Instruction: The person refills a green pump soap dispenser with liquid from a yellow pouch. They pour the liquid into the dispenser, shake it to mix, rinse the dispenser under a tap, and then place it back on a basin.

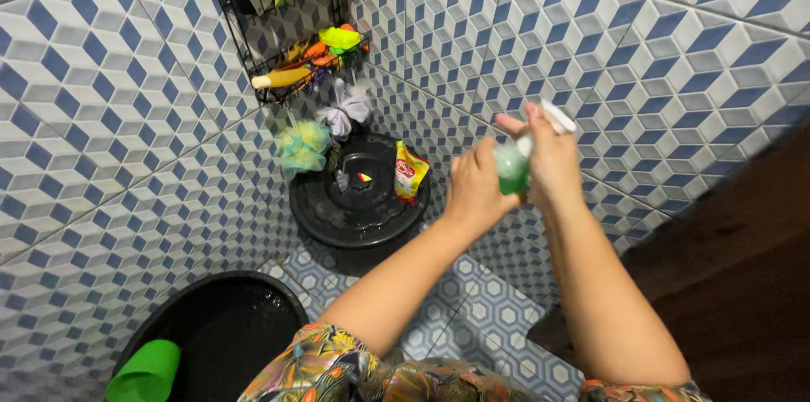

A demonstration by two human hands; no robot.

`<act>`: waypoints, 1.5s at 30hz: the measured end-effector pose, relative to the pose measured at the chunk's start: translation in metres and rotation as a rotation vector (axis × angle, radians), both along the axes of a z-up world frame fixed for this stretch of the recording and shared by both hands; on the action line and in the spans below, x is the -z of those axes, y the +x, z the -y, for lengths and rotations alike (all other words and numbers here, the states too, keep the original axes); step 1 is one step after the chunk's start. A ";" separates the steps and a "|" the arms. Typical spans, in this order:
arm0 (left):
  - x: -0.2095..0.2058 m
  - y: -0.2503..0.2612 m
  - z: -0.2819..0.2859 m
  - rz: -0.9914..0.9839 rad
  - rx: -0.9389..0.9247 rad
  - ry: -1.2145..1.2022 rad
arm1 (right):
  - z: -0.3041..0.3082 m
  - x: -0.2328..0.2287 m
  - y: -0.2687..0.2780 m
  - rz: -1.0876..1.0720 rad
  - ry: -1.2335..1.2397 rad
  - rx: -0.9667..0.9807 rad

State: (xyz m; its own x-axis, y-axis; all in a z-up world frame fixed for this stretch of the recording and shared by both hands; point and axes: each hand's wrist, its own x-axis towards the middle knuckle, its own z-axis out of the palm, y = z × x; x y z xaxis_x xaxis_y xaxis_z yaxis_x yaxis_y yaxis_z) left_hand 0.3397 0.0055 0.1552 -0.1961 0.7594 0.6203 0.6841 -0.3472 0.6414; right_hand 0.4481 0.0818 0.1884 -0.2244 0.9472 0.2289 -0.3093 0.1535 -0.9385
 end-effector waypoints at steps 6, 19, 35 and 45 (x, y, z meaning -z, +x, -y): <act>0.000 -0.046 -0.012 0.208 0.190 -0.033 | 0.001 0.009 0.028 0.012 0.106 -0.317; 0.008 -0.103 0.037 1.088 1.524 -0.392 | -0.011 -0.047 -0.097 -0.282 0.134 -1.670; 0.036 -0.155 0.080 -0.218 -0.811 -0.049 | 0.033 0.028 -0.251 -0.083 0.185 -0.725; 0.048 -0.127 0.187 1.016 0.483 -0.063 | 0.041 0.001 -0.249 -0.543 -0.491 -2.142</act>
